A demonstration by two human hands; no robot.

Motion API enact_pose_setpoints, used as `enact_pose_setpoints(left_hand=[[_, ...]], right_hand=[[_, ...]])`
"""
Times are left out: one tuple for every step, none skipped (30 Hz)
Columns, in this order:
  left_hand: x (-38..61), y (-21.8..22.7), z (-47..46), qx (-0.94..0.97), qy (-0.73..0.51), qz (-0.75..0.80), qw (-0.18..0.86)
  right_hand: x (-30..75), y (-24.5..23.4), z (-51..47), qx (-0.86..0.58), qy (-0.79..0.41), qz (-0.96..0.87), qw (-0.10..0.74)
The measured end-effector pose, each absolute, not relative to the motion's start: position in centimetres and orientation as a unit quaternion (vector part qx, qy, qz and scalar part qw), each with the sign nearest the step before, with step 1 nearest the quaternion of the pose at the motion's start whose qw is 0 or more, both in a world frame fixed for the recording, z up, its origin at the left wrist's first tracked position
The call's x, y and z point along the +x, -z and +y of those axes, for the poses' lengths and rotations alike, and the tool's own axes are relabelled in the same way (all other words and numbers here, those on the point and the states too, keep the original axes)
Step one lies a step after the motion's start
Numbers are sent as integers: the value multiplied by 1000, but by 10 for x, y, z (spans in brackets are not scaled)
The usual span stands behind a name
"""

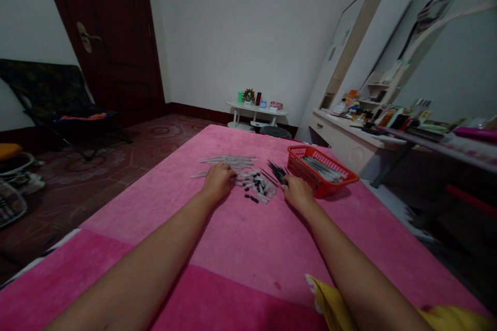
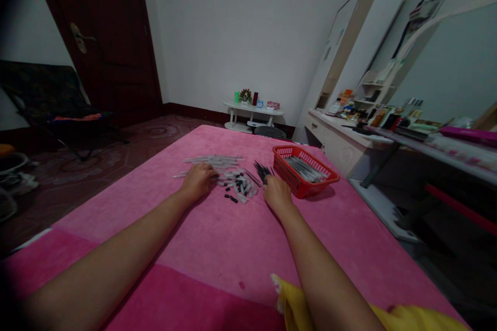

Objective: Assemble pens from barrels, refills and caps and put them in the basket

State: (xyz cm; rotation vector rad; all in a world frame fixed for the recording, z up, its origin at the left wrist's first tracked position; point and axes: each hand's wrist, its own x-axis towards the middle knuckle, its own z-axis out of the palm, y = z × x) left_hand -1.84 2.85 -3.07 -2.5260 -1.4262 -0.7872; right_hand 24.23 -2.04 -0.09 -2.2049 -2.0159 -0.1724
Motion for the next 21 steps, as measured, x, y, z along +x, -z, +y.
enact_pose_setpoints(left_hand=[[-19, 31, 29, -831, 277, -479, 60], [-20, 32, 30, -823, 293, -485, 51], [-21, 32, 31, -816, 307, -489, 43], [-23, 32, 32, -810, 318, -491, 36], [-24, 33, 33, -807, 324, -493, 32], [-25, 33, 33, -805, 326, -495, 30], [-25, 33, 34, -803, 327, -497, 30], [-26, 34, 34, -802, 327, -499, 30], [-26, 34, 35, -801, 327, -500, 32], [-26, 34, 35, -800, 328, -501, 33], [-26, 35, 35, -800, 328, -502, 34], [-26, 35, 36, -799, 329, -502, 34], [-26, 35, 36, -799, 330, -502, 34], [-26, 35, 36, -799, 330, -501, 34], [-26, 35, 36, -800, 331, -499, 34], [-26, 35, 36, -801, 331, -498, 33], [-26, 34, 35, -801, 331, -497, 33], [-26, 34, 35, -802, 329, -498, 33], [-25, 33, 34, -802, 327, -499, 34], [-25, 32, 33, -802, 323, -501, 35], [-25, 31, 32, -803, 317, -503, 38]], right_hand=[[243, 0, -20, -732, 55, -673, 86], [244, -2, -21, -727, 51, -678, 102], [244, -4, -21, -718, 47, -684, 121], [245, -6, -21, -706, 45, -692, 142], [245, -8, -21, -695, 44, -699, 163], [246, -9, -21, -685, 43, -704, 182], [246, -11, -21, -676, 43, -709, 197], [246, -11, -21, -667, 42, -713, 209], [246, -11, -21, -661, 40, -717, 218], [247, -11, -20, -654, 38, -721, 224], [247, -11, -20, -649, 37, -724, 228], [248, -10, -19, -646, 37, -727, 229], [248, -9, -19, -644, 38, -729, 230], [249, -8, -19, -644, 38, -729, 229], [249, -8, -19, -645, 38, -728, 228], [249, -7, -18, -647, 39, -727, 226], [250, -7, -18, -649, 40, -726, 223], [250, -7, -19, -651, 41, -726, 220], [250, -7, -19, -652, 43, -725, 217], [250, -8, -19, -651, 46, -727, 215], [250, -8, -19, -648, 50, -729, 213]])
